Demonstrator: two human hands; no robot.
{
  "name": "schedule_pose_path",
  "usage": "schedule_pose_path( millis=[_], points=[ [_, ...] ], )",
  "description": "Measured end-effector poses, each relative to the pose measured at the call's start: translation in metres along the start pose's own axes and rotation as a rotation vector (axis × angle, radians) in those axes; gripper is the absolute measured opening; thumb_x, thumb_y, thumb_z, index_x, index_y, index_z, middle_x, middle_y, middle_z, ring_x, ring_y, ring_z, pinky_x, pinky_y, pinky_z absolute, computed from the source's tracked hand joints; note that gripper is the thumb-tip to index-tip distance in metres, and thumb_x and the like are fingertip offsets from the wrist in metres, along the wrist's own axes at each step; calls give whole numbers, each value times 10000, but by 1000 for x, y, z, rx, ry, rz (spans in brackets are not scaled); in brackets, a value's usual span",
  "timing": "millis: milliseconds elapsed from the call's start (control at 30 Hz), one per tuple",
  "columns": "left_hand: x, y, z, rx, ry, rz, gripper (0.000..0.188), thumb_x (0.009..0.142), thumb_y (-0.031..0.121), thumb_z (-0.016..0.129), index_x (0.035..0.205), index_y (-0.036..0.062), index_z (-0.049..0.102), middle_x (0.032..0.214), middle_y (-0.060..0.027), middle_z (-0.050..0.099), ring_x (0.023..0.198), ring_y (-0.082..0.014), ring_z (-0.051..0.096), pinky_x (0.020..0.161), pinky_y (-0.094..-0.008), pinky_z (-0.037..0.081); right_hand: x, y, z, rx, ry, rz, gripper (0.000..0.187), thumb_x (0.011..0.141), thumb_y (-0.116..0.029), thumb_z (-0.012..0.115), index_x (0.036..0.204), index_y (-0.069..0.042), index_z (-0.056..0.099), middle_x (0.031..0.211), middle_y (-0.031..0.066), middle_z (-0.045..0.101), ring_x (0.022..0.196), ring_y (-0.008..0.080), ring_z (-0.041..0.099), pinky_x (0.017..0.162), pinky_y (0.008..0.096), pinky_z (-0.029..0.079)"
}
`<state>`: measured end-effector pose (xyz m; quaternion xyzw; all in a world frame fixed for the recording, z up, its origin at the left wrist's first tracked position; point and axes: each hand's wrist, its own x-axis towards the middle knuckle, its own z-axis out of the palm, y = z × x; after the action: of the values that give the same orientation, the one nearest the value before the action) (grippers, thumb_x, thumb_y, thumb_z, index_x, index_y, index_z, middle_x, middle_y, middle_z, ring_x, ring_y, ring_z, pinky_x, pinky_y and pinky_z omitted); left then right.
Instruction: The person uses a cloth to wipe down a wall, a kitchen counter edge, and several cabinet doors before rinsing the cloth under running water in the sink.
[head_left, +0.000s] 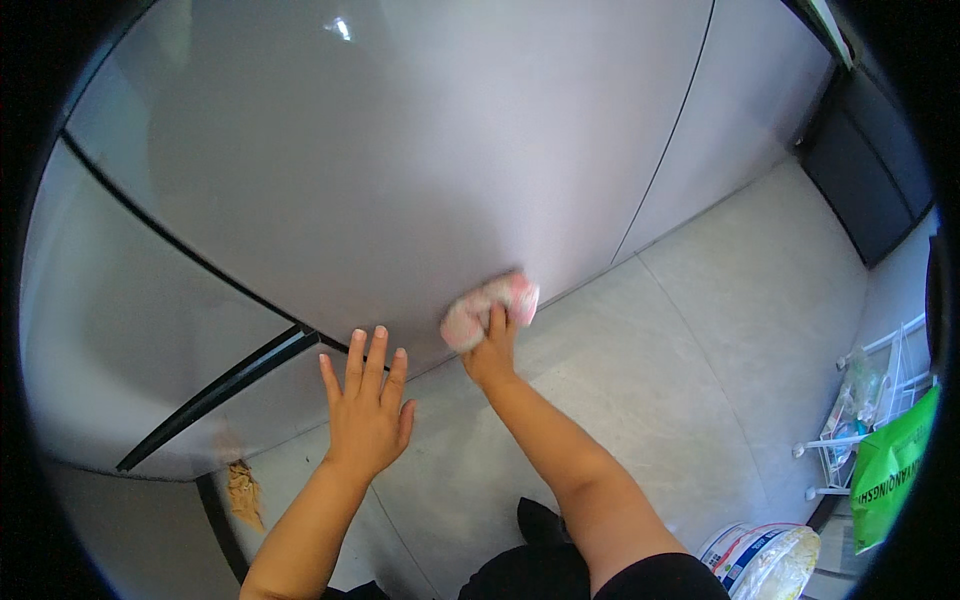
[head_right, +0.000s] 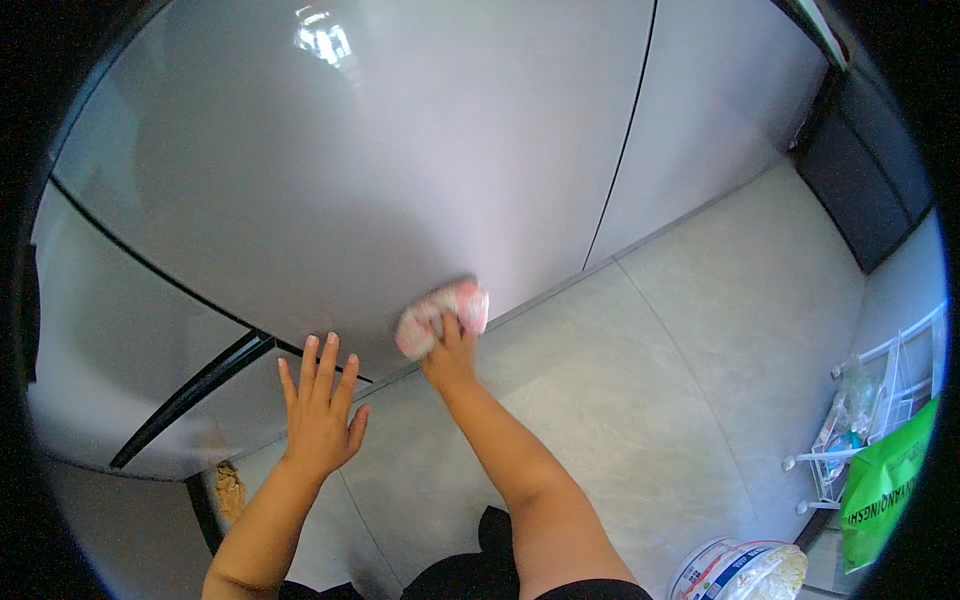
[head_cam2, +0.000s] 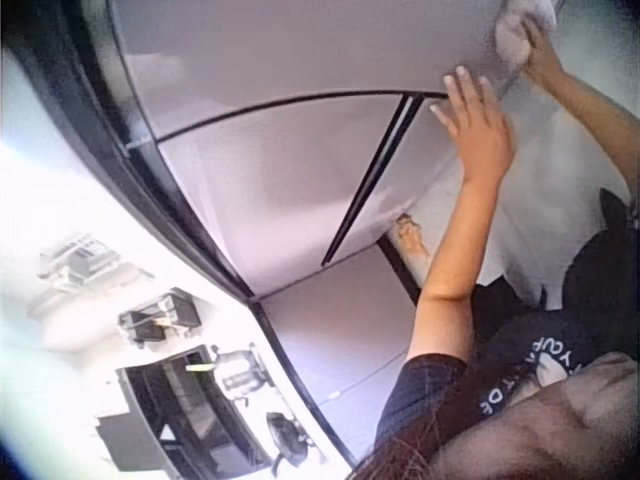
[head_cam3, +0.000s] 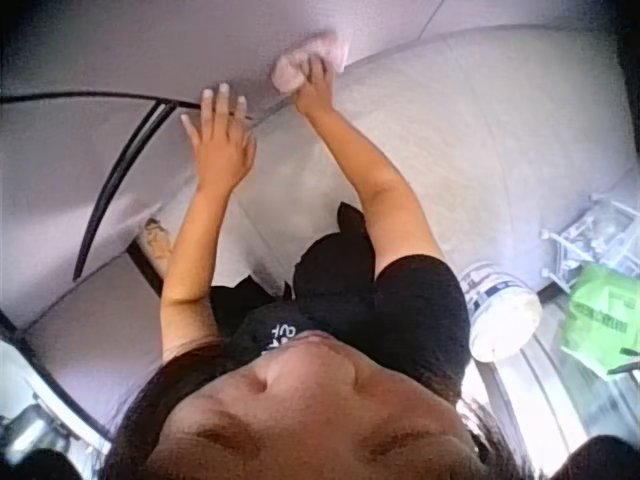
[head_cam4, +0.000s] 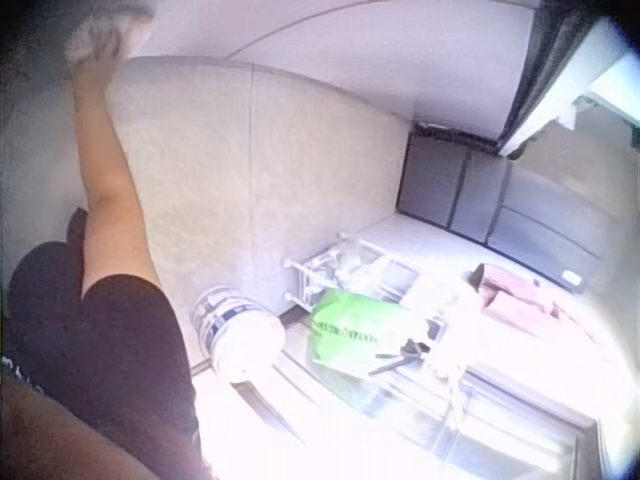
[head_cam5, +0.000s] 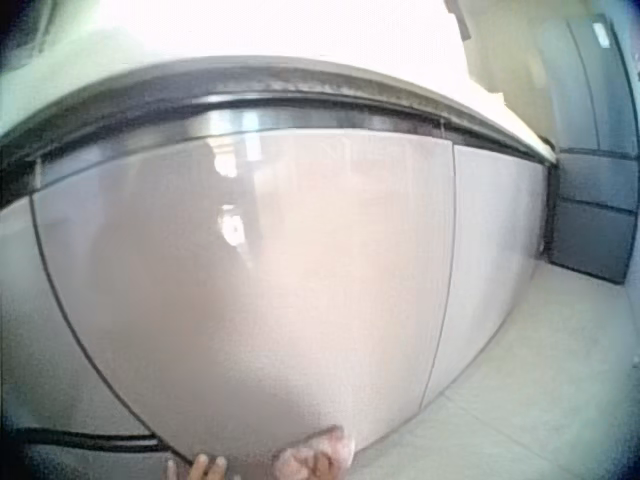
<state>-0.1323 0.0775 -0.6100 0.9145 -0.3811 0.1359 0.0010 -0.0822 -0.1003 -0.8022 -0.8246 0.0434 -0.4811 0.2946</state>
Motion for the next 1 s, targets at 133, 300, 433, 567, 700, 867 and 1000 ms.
schedule_pose_path(
  millis=[133, 300, 433, 567, 700, 867, 1000],
  points=[
    [-9, -9, -3, 17, -51, -17, 628, 742, 195, 703, 1303, 40, 467, 1498, -219, 250, 1395, -427, 198, 1043, -684, 121, -46, 19, -36, 130, -311, -77, 491, 694, -45, 655, 1167, -175, 653, 1231, 127, 511, 1067, 344, 508, 847, 424, 440],
    [-13, -9, -6, 3, 5, -5, 619, 741, 194, 705, 1297, 46, 475, 1496, -220, 253, 1395, -405, 212, 1033, -691, 140, 95, -64, -63, 303, 126, -285, 364, 770, -124, 661, 1133, -160, 668, 1219, 134, 517, 1070, 309, 511, 858, 402, 419],
    [-14, -10, -6, 0, 15, -63, 622, 737, 200, 708, 1297, 56, 480, 1494, -217, 260, 1392, -396, 225, 1028, -692, 150, 150, -101, -59, 153, 318, -336, 406, 746, -345, 705, 1105, -158, 674, 1260, 164, 479, 1147, 291, 453, 967, 477, 306],
    [-18, -12, -3, 3, 14, -62, 629, 733, 202, 710, 1303, 67, 481, 1493, -214, 265, 1395, -387, 220, 1032, -689, 144, 95, -60, -26, 54, 259, -456, 585, 716, -343, 743, 1226, -151, 529, 1348, 168, 371, 1270, 365, 327, 1042, 545, 215],
    [-19, -14, 0, -3, 10, -49, 630, 726, 202, 715, 1300, 74, 490, 1494, -206, 269, 1400, -382, 211, 1038, -687, 130, -1, 8, -19, -59, -152, -353, 550, 735, -109, 703, 1246, -137, 502, 1320, 187, 354, 1214, 336, 400, 1046, 521, 287],
    [-19, -16, -3, 2, 21, -46, 626, 725, 200, 713, 1297, 74, 494, 1488, -210, 276, 1398, -391, 212, 1039, -689, 120, 22, -10, -29, 340, 80, -252, 626, 594, 81, 689, 1171, -118, 546, 1261, 181, 406, 1103, 340, 494, 854, 416, 471],
    [-17, -13, -1, -21, 54, -10, 611, 726, 203, 712, 1286, 71, 505, 1484, -214, 280, 1390, -404, 220, 1034, -697, 113, 150, -89, -63, 336, 220, -574, 519, 626, 36, 721, 1104, -97, 568, 1187, 139, 488, 1047, 301, 513, 902, 403, 431]
  ],
)
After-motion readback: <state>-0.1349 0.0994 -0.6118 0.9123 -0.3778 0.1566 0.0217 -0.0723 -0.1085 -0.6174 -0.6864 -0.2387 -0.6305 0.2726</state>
